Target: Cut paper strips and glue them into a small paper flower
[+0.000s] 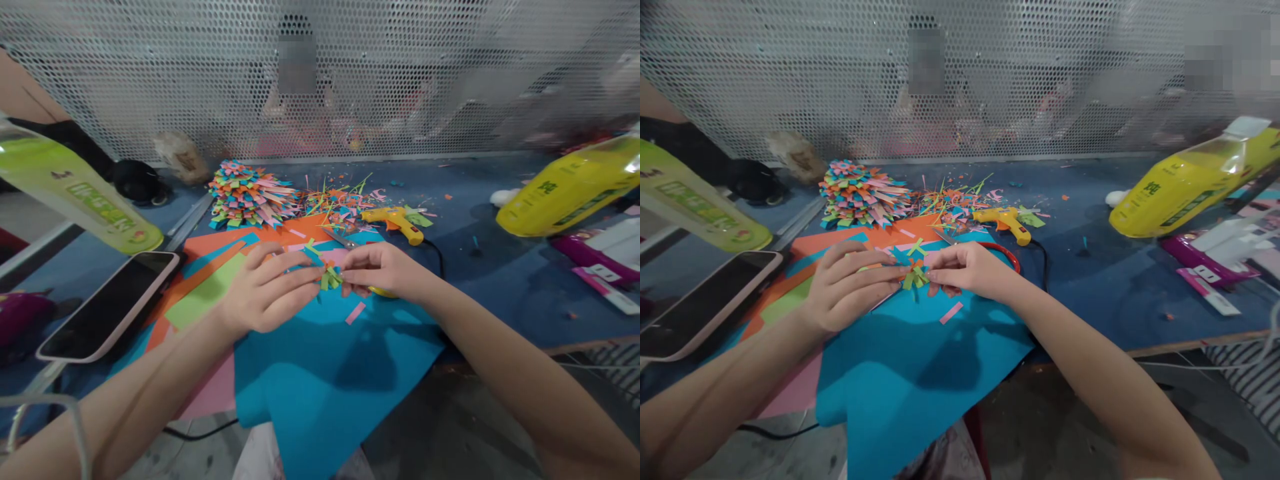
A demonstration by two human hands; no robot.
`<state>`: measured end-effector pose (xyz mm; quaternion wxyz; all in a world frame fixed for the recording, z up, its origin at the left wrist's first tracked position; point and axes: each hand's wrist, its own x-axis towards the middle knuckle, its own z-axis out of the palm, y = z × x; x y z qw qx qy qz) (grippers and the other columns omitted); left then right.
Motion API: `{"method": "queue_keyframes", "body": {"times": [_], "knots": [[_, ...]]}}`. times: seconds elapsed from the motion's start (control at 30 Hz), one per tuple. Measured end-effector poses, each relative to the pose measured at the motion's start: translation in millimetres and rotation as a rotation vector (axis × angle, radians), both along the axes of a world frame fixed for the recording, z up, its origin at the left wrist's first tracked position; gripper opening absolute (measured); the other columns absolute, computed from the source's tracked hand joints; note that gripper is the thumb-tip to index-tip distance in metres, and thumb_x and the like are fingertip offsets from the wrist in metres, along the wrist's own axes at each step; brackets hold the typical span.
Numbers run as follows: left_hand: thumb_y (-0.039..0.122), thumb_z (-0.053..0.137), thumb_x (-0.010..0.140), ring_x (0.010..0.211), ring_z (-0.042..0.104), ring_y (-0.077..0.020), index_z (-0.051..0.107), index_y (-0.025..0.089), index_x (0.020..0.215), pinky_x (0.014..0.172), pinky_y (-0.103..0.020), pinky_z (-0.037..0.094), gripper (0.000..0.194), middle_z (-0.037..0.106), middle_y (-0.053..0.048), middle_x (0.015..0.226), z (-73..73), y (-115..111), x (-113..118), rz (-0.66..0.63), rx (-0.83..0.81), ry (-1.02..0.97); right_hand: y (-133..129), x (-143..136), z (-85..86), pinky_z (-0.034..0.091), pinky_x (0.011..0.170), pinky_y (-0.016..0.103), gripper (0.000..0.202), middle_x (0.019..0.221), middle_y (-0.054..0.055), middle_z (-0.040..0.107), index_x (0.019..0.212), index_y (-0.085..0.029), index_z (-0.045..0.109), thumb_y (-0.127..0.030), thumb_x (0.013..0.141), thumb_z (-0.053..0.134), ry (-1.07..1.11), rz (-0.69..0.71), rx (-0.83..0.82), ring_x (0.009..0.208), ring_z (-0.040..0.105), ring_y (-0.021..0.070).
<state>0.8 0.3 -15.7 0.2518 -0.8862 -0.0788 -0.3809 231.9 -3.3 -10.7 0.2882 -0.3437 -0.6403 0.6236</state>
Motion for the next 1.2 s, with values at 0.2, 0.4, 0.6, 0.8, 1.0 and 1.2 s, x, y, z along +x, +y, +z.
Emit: {"method": "queue_keyframes", "body": {"times": [0.2, 0.4, 0.6, 0.8, 1.0, 1.2], "knots": [[0.013, 0.051, 0.084, 0.090, 0.066, -0.0213, 0.059, 0.019, 0.086, 0.074, -0.040, 0.050, 0.010, 0.072, -0.004, 0.094, 3.5, -1.3, 0.6, -0.018, 0.010, 0.035, 1.4, 0.6, -2.4, 0.041, 0.046, 0.020, 0.014, 0.064, 0.000, 0.066, 0.073, -0.013, 0.061, -0.026, 0.076, 0.066, 0.004, 0.029, -0.027, 0.045, 0.049, 0.0046], [0.013, 0.054, 0.082, 0.089, 0.067, -0.0213, 0.060, 0.018, 0.084, 0.076, -0.040, 0.050, 0.009, 0.073, -0.005, 0.093, 2.6, -1.1, 1.2, -0.046, 0.030, 0.050, 0.3, 0.7, -2.0, 0.042, 0.045, 0.020, 0.017, 0.070, 0.002, 0.069, 0.079, -0.013, 0.061, -0.030, 0.080, 0.063, 0.058, 0.039, -0.124, 0.047, 0.054, 0.0056], [0.011, 0.051, 0.083, 0.095, 0.066, -0.0191, 0.059, 0.019, 0.083, 0.081, -0.039, 0.051, 0.011, 0.073, -0.003, 0.093, 1.2, -2.0, 1.0, -0.075, -0.016, 0.065, -1.2, -0.7, -1.2, 0.040, 0.042, 0.020, 0.015, 0.065, 0.001, 0.068, 0.083, -0.013, 0.058, -0.024, 0.076, 0.066, 0.074, 0.013, -0.140, 0.043, 0.052, 0.0063], [0.012, 0.051, 0.083, 0.096, 0.066, -0.0179, 0.059, 0.020, 0.083, 0.082, -0.037, 0.051, 0.011, 0.073, -0.002, 0.094, 2.9, -3.4, 1.0, -0.070, -0.026, 0.081, -1.9, -1.0, -0.2, 0.041, 0.044, 0.021, 0.018, 0.062, -0.001, 0.066, 0.087, -0.013, 0.057, -0.021, 0.074, 0.067, 0.050, -0.014, -0.126, 0.043, 0.051, 0.0064], [0.013, 0.054, 0.081, 0.089, 0.068, -0.0198, 0.059, 0.018, 0.080, 0.076, -0.037, 0.053, 0.007, 0.073, -0.004, 0.090, 6.1, -4.1, 4.3, -0.096, 0.019, 0.085, -1.5, 0.0, 0.7, 0.041, 0.045, 0.020, 0.012, 0.064, 0.000, 0.066, 0.079, -0.014, 0.058, -0.026, 0.080, 0.061, 0.014, 0.064, -0.151, 0.043, 0.050, 0.0054], [0.013, 0.055, 0.080, 0.087, 0.068, -0.0191, 0.059, 0.020, 0.079, 0.074, -0.036, 0.052, 0.008, 0.074, -0.003, 0.088, 5.9, -4.9, 7.2, -0.104, 0.044, 0.079, -0.5, -1.9, -0.7, 0.041, 0.043, 0.019, 0.016, 0.059, 0.000, 0.064, 0.070, -0.015, 0.057, -0.026, 0.081, 0.058, 0.009, 0.082, -0.207, 0.042, 0.050, 0.0056]]}}
